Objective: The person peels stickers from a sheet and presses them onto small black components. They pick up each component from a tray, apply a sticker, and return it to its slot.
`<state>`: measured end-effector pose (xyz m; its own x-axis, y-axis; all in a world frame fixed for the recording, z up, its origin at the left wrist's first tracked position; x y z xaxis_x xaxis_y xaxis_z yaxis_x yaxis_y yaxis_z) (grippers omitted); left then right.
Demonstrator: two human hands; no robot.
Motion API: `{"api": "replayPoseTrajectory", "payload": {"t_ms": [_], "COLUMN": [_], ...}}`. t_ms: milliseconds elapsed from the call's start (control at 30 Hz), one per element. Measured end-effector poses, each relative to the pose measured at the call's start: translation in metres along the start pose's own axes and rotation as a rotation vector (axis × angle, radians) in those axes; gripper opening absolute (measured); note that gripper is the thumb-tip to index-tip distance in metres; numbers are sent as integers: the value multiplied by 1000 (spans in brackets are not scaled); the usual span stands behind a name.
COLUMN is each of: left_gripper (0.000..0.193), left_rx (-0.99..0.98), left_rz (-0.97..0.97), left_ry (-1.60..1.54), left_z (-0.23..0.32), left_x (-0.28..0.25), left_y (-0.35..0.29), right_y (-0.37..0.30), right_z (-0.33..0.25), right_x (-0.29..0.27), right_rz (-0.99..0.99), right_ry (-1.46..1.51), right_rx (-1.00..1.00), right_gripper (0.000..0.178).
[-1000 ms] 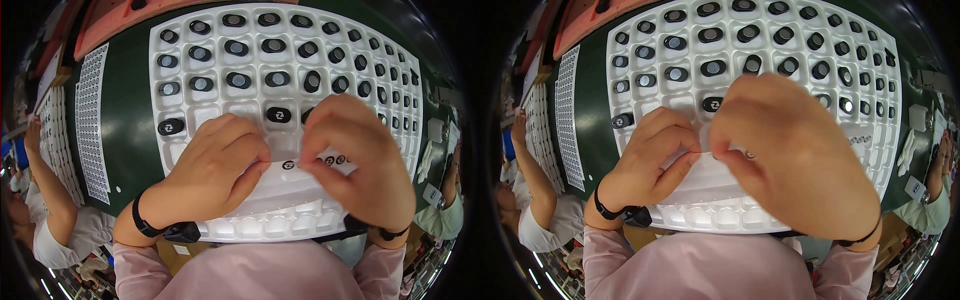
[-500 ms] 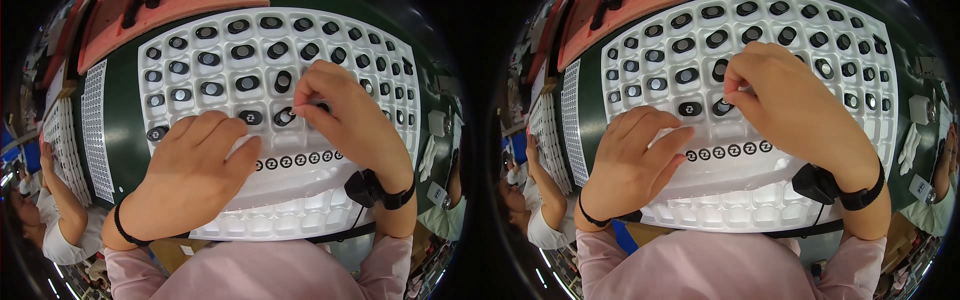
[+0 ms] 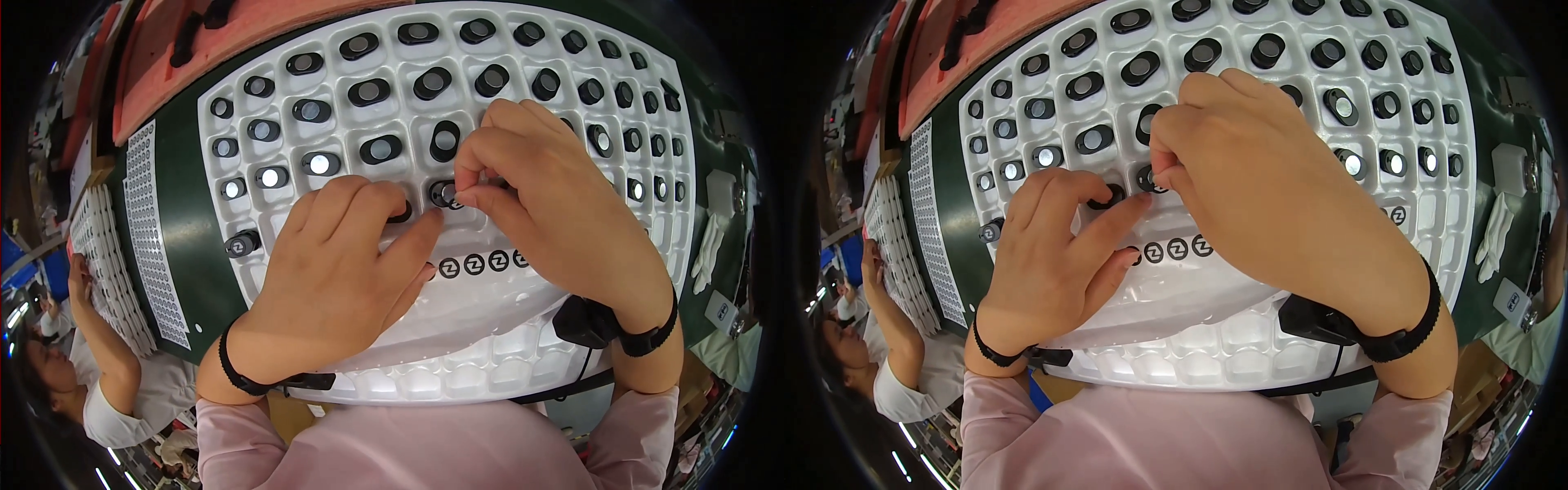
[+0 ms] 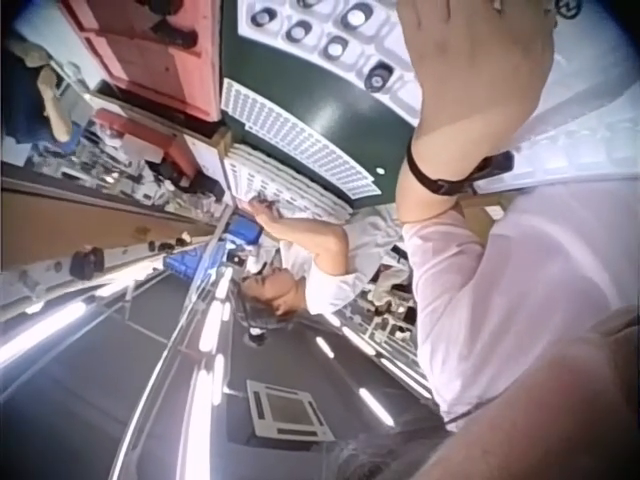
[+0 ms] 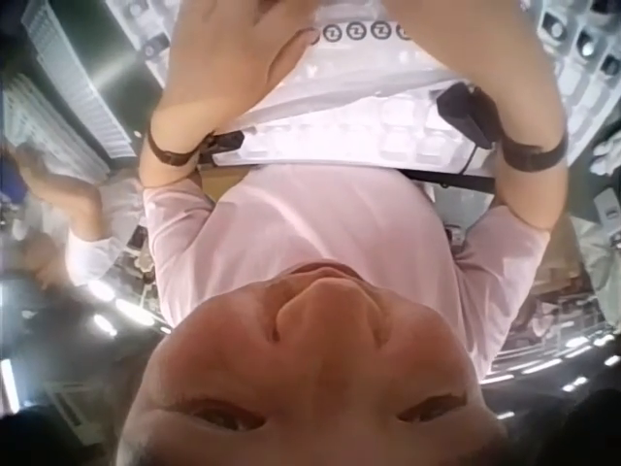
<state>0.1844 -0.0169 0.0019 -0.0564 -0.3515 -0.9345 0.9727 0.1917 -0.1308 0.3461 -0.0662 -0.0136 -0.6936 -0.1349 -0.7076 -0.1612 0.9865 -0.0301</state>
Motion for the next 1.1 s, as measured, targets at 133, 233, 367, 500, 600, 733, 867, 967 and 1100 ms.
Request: {"api": "replayPoseTrajectory", "payload": {"t_ms": [133,233,367,500,600,733,867,967,1100], "left_gripper": [47,48,50,50,51,51,52,52,53], "left_rx": [11,11,6,24,21,23,21,24,26], "left_rz": [28,68,49,55,52,56,51,56,56], "left_ry": [46,116,174,218,206,194,200,199,198], "left_z": [0,1,1,2,2,2,3,2,3], "left_x": [2,0,1,3,3,4,4,4,4], "left_y": [-2,-3,-2,-3,-3,-3,-3,-3,-3], "right_y": [1,2,1,1,1,1,0,0,0], "right_z": [1,1,0,-1,-2,-1,-1,-1,-1], "right_x": [0,1,2,3,3,4,4,5,5], "right_rz": [-5,-4,13,24,39,52,57,68,75], "right_ry": [30,52,40,37,18,9,33,23,5], "right_rx": [14,30,37,38,53,41,40,43,44], "right_gripper": [11,11,10,10,9,9,9,9,9]}}
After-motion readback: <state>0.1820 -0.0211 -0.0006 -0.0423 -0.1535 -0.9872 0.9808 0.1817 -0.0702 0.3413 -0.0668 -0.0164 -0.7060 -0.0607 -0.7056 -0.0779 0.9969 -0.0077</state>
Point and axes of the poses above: each hand's wrist, its own y-axis towards the middle knuckle, its own x-axis out of the palm, z = x × y, the point moved 5 cm from there along y, towards the middle knuckle, and after that the axes turned 12 degrees about -z, right-handed, at the moved point
